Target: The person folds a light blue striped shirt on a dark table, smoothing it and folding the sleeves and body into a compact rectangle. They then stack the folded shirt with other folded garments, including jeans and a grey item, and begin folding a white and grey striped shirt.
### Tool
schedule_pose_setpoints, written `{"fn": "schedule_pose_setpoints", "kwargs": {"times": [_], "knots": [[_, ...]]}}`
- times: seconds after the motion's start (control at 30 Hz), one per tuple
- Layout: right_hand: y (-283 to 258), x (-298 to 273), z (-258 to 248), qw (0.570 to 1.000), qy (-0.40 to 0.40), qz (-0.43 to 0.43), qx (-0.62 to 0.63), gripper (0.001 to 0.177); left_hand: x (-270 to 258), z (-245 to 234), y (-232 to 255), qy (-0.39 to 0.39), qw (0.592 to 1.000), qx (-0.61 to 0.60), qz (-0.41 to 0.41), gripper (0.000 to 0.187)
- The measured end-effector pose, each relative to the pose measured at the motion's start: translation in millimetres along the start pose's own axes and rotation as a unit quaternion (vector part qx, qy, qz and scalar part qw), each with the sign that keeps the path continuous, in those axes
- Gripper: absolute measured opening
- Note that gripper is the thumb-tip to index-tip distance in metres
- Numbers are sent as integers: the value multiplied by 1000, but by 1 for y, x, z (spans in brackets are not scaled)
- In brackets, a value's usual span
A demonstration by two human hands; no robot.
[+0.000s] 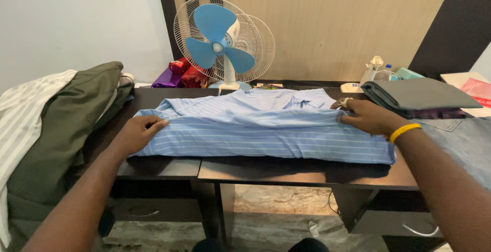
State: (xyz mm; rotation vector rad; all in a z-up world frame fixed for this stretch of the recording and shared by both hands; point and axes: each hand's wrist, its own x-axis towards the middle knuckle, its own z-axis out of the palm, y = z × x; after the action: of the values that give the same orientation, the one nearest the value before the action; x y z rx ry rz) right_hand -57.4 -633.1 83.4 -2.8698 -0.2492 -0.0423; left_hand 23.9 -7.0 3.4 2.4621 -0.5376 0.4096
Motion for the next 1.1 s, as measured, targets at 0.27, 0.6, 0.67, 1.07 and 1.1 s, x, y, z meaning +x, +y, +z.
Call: {"fn": "schedule_pose_setpoints", "kwargs": {"times": [0.27, 0.6, 0.67, 1.07, 1.1], "knots": [[40, 40, 37, 996, -83, 20, -21, 53, 10, 18, -14, -5, 999, 50, -16, 37], [57, 50, 64, 987, 122, 97, 36, 37, 35, 25, -18, -20, 987, 137, -87, 35], [57, 51, 69, 981, 164, 92, 50, 35, 39, 29, -30, -18, 991, 109, -80, 36], [-28, 58, 71, 945, 308, -100, -38, 27, 55, 22, 2, 23, 977, 195, -88, 36], [-48, 65, 72, 933, 311, -182, 23, 27, 53, 29, 17, 88, 966, 234, -60, 34]]}}
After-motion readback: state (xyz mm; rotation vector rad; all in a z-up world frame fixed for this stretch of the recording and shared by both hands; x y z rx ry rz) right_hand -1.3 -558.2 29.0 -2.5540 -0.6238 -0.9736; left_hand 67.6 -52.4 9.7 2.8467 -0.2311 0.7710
